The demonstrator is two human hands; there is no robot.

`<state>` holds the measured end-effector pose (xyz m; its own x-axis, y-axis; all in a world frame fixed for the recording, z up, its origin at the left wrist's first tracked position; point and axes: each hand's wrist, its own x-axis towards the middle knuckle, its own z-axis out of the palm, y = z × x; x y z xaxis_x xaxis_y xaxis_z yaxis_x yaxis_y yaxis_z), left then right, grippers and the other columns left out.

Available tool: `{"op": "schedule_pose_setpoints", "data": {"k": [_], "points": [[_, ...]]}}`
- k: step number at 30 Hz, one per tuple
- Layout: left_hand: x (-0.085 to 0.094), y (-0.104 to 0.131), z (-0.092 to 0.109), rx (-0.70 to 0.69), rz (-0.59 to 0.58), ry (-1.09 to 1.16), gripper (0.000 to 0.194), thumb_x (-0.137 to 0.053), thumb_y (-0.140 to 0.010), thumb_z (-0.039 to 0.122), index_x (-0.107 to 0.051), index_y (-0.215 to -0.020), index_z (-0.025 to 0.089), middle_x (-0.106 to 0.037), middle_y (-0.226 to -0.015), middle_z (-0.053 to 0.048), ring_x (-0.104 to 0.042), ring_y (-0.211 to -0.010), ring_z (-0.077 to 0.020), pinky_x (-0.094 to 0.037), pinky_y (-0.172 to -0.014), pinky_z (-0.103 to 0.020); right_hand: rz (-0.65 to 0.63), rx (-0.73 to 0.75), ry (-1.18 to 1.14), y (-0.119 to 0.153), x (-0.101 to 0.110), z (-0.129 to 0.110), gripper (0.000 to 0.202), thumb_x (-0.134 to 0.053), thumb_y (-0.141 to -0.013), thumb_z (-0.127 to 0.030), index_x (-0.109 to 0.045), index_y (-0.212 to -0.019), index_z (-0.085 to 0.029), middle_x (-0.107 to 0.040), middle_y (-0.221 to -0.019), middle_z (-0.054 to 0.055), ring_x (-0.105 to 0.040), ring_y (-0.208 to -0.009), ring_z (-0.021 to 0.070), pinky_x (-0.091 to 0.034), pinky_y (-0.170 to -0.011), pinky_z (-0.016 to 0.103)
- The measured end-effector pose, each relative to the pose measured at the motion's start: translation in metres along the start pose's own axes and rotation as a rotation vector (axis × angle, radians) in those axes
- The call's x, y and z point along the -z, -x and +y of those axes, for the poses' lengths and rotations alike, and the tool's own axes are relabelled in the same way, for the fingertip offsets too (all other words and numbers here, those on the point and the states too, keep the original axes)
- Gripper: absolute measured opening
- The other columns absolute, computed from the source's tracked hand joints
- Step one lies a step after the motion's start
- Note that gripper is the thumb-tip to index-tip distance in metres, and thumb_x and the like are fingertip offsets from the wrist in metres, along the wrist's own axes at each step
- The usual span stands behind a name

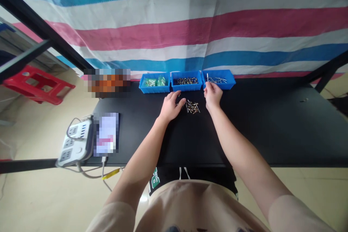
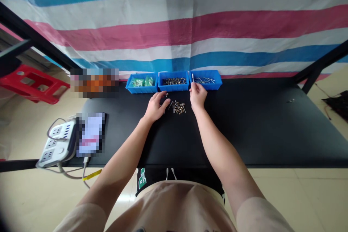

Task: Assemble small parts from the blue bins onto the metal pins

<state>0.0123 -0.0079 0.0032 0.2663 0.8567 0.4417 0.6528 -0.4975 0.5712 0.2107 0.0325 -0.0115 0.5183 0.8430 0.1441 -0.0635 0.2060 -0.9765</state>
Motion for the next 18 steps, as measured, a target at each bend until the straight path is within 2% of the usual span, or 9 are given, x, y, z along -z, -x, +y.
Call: {"op": "schedule_pose_setpoints", "data": {"k": [3,6,9,13,16,18], "points": [[-0.001,0.000,0.000,0.006,-0.031,-0.017,0.048,-0.052,-0.093,0.044,-0.049,-0.132,0.017,-0.063,-0.116,-0.012,-0.060,-0.108,-0.0248,-0.046,-0.095,-0.041,0.132,-0.065,-0.135,-0.004,0.000,-0.004,0.037,-0.069,-0.073,-0.053,-0.061,-0.078,-0.018,-0.047,-0.050,-0.008,-0.042,-0.042,0.0054,-0.028,-0.038,0.018],[-0.002,0.000,0.000,0.022,-0.047,-0.026,0.049,-0.052,-0.092,0.043,-0.047,-0.134,0.017,-0.063,-0.117,-0.012,-0.059,-0.109,-0.0257,-0.046,-0.096,-0.042,0.121,-0.107,-0.178,-0.004,0.000,-0.004,0.043,-0.070,-0.073,-0.049,-0.064,-0.102,-0.018,-0.050,-0.051,-0.008,-0.044,-0.043,0.0062,-0.027,-0.038,0.017],[-0.002,0.000,-0.001,0.033,-0.059,-0.045,0.051,-0.052,-0.092,0.042,-0.046,-0.134,0.016,-0.062,-0.117,-0.012,-0.058,-0.110,-0.0265,-0.045,-0.096,-0.043,0.050,-0.072,-0.121,0.001,-0.001,-0.003,0.057,-0.068,-0.076,-0.049,-0.058,-0.123,-0.019,-0.053,-0.053,-0.008,-0.047,-0.045,0.0079,-0.030,-0.041,0.019],[-0.001,0.000,0.000,0.032,-0.090,-0.126,0.047,-0.052,-0.091,0.040,-0.049,-0.133,0.017,-0.061,-0.122,-0.013,-0.055,-0.115,-0.0279,-0.043,-0.098,-0.045,-0.123,0.143,0.095,0.016,-0.003,-0.004,0.050,-0.060,-0.082,-0.048,-0.060,-0.123,-0.018,-0.057,-0.057,-0.004,-0.054,-0.053,0.0122,-0.043,-0.053,0.025],[0.000,0.001,0.002,0.015,-0.134,-0.207,0.043,-0.052,-0.091,0.037,-0.055,-0.128,0.017,-0.061,-0.125,-0.012,-0.054,-0.115,-0.0282,-0.043,-0.098,-0.045,-0.256,0.338,0.391,0.028,-0.004,-0.007,0.039,-0.056,-0.085,-0.041,-0.066,-0.114,-0.017,-0.058,-0.060,-0.002,-0.055,-0.057,0.0142,-0.048,-0.065,0.030],[0.000,0.002,0.004,0.012,-0.158,-0.248,0.042,-0.053,-0.090,0.037,-0.057,-0.126,0.017,-0.061,-0.127,-0.012,-0.053,-0.115,-0.0285,-0.043,-0.096,-0.044,-0.340,0.436,0.615,0.035,-0.004,-0.011,0.033,-0.056,-0.084,-0.036,-0.069,-0.108,-0.017,-0.063,-0.070,0.002,-0.058,-0.065,0.0167,-0.048,-0.070,0.031]]}}
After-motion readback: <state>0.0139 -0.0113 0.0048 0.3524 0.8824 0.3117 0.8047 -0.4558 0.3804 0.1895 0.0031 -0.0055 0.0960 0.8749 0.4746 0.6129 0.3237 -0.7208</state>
